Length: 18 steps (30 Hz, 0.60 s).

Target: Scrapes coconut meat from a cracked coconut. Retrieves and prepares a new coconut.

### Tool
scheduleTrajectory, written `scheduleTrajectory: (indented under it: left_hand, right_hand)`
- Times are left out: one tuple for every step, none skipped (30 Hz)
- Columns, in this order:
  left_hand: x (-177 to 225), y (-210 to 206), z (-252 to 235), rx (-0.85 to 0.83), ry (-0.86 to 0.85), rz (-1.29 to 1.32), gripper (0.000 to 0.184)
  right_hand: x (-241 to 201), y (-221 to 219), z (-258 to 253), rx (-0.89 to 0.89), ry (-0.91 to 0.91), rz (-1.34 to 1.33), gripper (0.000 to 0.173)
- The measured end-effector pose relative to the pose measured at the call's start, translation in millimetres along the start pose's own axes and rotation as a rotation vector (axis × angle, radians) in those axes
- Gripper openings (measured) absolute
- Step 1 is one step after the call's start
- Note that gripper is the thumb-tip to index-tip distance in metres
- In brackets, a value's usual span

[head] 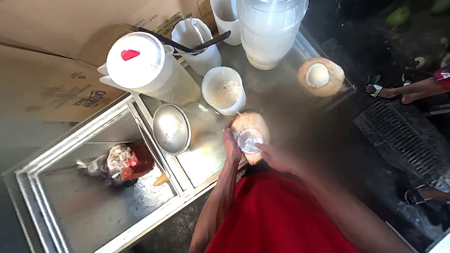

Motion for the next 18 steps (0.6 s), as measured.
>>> scheduleTrajectory:
  left_hand:
    - [-2,6,0,-0.018,-0.004,0.006,0.054]
    - [-3,12,0,-0.036,-0.038,-0.020,0.054]
    - [-2,20,1,-0.043,-0.097,-0.091,0.053]
    - [-1,30,6,-0.049,-0.176,-0.219,0.050]
    - [3,40,11,-0.063,-0.264,-0.399,0.047]
    - [8,45,16,-0.073,-0.356,-0.595,0.044]
    - [13,48,22,-0.089,-0.428,-0.780,0.045]
    - [18,48,25,-0.109,-0.481,-0.946,0.050]
    - [24,43,26,-0.129,-0.509,-1.087,0.054]
    - [30,38,28,-0.147,-0.508,-1.195,0.052]
    - [35,32,28,-0.162,-0.496,-1.276,0.048]
    - [38,26,27,-0.168,-0.479,-1.334,0.040]
    - [42,21,26,-0.169,-0.463,-1.372,0.032]
    - [43,20,24,-0.170,-0.465,-1.392,0.024]
    - [43,21,23,-0.182,-0.478,-1.395,0.019]
    - [42,23,21,-0.196,-0.497,-1.393,0.017]
    - [41,27,20,-0.211,-0.518,-1.388,0.017]
    - [40,31,19,-0.221,-0.538,-1.380,0.018]
  right_hand:
    - [4,-3,-6,0.036,-0.021,-0.034,0.051]
    - [9,-5,-13,0.075,-0.031,-0.059,0.051]
    - [14,-8,-19,0.103,-0.030,-0.074,0.052]
    - [19,-12,-22,0.117,-0.024,-0.088,0.052]
    - [21,-14,-24,0.127,-0.015,-0.108,0.052]
    - [22,-15,-26,0.132,-0.006,-0.125,0.052]
    - [23,-17,-26,0.135,0.000,-0.139,0.052]
    - [24,-19,-28,0.139,0.002,-0.144,0.052]
    - [24,-18,-29,0.142,0.003,-0.149,0.052]
    - [23,-19,-29,0.142,-0.002,-0.152,0.052]
    - [23,-20,-29,0.140,-0.009,-0.155,0.052]
    - [22,-20,-29,0.136,-0.015,-0.155,0.052]
    - [22,-20,-29,0.131,-0.018,-0.154,0.053]
    - [22,-20,-29,0.128,-0.019,-0.153,0.053]
    - [21,-20,-28,0.122,-0.019,-0.151,0.053]
    - [21,-20,-27,0.119,-0.015,-0.151,0.053]
    - [20,-19,-27,0.113,-0.011,-0.147,0.052]
    - [20,-18,-27,0.106,-0.006,-0.145,0.052]
Point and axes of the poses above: each hand's wrist, its own z-axis away from the middle knuckle, its own y-axis out of the back of the hand, x = y × z, the point moved 1 cm from there along -z, towards the middle knuckle, and after that the axes turned 3 degrees about -x, right-handed, at the moved point
